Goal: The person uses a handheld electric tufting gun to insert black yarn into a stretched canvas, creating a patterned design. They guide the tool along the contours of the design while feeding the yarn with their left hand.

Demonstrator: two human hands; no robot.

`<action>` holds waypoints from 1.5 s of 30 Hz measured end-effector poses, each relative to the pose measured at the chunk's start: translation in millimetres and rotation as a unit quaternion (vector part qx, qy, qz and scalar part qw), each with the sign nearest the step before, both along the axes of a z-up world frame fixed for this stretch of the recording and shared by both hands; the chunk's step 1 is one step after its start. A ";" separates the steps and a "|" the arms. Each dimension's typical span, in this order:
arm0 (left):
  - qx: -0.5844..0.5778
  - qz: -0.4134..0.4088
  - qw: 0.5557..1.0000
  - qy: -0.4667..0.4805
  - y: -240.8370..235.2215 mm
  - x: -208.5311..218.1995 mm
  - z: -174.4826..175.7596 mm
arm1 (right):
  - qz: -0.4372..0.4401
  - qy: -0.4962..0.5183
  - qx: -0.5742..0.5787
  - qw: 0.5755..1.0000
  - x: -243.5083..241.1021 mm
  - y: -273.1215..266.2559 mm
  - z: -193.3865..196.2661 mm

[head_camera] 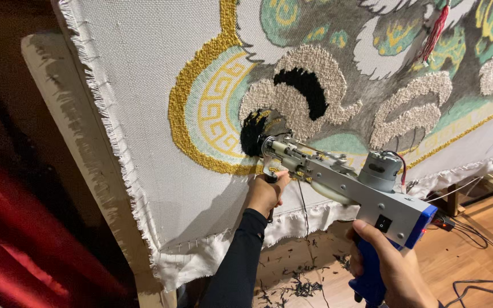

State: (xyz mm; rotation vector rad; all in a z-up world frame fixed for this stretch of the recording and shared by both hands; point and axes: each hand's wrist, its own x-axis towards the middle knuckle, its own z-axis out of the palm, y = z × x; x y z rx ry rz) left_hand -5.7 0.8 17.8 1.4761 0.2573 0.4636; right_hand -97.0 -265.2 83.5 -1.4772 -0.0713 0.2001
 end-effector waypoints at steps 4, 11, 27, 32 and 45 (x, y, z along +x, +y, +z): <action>0.000 0.007 1.000 -0.026 0.3 5.7 3.2 | -0.004 -0.009 0.003 1.000 0.3 0.1 1.8; -0.001 0.017 1.000 -0.008 -1.5 6.2 12.5 | 0.018 -0.017 0.025 0.999 -8.0 -0.5 15.7; 0.005 -0.016 0.999 -0.039 4.7 27.6 2.6 | 0.039 -0.007 0.052 0.998 -5.9 -4.9 18.9; -0.003 -0.023 1.000 -0.018 6.1 22.4 9.7 | 0.030 -0.015 0.039 0.999 -6.6 -3.4 23.2; 0.029 -0.047 0.998 -0.017 5.3 9.5 33.9 | 0.016 -0.024 0.043 0.999 -4.2 -1.9 25.2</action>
